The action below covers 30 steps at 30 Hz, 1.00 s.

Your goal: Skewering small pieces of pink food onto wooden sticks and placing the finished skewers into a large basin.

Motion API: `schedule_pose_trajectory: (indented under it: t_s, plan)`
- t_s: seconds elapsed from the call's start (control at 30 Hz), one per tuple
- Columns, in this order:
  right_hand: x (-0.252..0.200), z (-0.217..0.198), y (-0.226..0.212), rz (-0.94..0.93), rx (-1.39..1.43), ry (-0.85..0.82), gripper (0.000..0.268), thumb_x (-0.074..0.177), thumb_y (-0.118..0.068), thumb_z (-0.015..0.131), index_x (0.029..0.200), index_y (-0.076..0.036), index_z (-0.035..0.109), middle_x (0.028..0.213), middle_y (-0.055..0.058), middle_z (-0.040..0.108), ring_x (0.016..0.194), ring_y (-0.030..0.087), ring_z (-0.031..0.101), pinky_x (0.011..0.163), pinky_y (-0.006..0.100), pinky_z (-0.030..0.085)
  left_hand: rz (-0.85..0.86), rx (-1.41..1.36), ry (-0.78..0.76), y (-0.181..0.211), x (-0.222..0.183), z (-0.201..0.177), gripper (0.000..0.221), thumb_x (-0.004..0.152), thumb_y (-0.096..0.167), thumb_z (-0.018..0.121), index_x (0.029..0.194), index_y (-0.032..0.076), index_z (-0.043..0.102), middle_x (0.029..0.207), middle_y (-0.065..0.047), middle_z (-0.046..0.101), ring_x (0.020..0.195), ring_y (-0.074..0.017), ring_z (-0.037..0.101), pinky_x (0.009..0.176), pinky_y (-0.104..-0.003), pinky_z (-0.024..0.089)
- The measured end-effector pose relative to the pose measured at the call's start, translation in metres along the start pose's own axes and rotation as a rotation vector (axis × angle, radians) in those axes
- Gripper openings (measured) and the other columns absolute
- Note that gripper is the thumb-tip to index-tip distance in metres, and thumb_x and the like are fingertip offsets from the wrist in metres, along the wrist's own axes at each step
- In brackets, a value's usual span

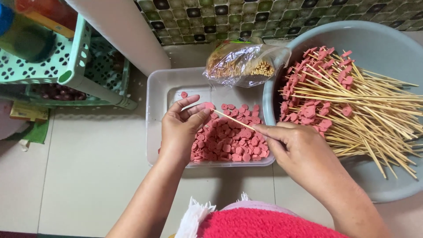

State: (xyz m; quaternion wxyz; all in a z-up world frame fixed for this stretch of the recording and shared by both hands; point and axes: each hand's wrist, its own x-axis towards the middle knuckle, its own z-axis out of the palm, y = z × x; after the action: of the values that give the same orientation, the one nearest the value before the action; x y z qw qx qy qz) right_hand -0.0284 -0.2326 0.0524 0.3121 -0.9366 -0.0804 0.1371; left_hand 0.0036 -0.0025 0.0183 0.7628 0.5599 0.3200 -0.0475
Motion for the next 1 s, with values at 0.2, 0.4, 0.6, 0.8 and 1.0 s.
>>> schedule_pose_trajectory:
  t_s: [0.2, 0.4, 0.6, 0.8, 1.0]
  plan:
    - [0.001, -0.001, -0.004, -0.03, -0.007, 0.008, 0.039, 0.091, -0.012, 0.06, 0.123, -0.024, 0.078, 0.105, -0.002, 0.083, 0.065, 0.019, 0.072, 0.068, 0.036, 0.052, 0.144, 0.033, -0.026, -0.019, 0.014, -0.01, 0.043, 0.079, -0.004, 0.079, 0.119, 0.001, 0.065, 0.102, -0.018, 0.078, 0.096, -0.0194, 0.076, 0.088, -0.028, 0.064]
    - [0.002, -0.001, -0.009, 0.02, -0.001, -0.01, 0.04, 0.091, -0.012, 0.059, 0.124, -0.026, 0.078, 0.103, -0.004, 0.084, 0.054, 0.018, 0.065, 0.063, 0.034, 0.049, 0.448, 0.383, -0.08, -0.017, 0.007, -0.014, 0.033, 0.088, 0.005, 0.077, 0.119, 0.008, 0.066, 0.099, -0.009, 0.079, 0.096, -0.0131, 0.076, 0.084, -0.023, 0.063]
    - [0.003, 0.006, -0.007, -0.062, -0.024, 0.033, 0.04, 0.091, -0.01, 0.06, 0.123, -0.023, 0.078, 0.092, -0.001, 0.082, 0.063, 0.02, 0.071, 0.065, 0.037, 0.05, 0.583, 0.57, -0.103, -0.013, -0.004, -0.014, 0.031, 0.091, 0.001, 0.071, 0.119, 0.012, 0.066, 0.099, -0.004, 0.079, 0.092, -0.0117, 0.077, 0.083, -0.025, 0.064]
    - [0.004, 0.006, -0.012, -0.045, -0.023, 0.0, 0.04, 0.093, -0.012, 0.057, 0.126, -0.023, 0.077, 0.084, -0.001, 0.08, 0.063, 0.02, 0.067, 0.064, 0.037, 0.048, 0.742, 0.652, -0.179, -0.014, -0.006, -0.018, 0.035, 0.091, 0.006, 0.074, 0.124, 0.012, 0.063, 0.102, -0.007, 0.077, 0.094, -0.0146, 0.077, 0.085, -0.028, 0.066]
    - [0.006, 0.001, -0.019, 0.003, -0.01, -0.009, 0.041, 0.093, -0.014, 0.057, 0.129, -0.025, 0.074, 0.126, -0.004, 0.077, 0.042, 0.02, 0.059, 0.06, 0.04, 0.051, 0.727, 0.861, -0.005, -0.011, 0.051, -0.043, 0.025, 0.104, 0.021, 0.051, 0.116, 0.008, 0.069, 0.115, -0.012, 0.067, 0.101, -0.023, 0.069, 0.076, -0.035, 0.061]
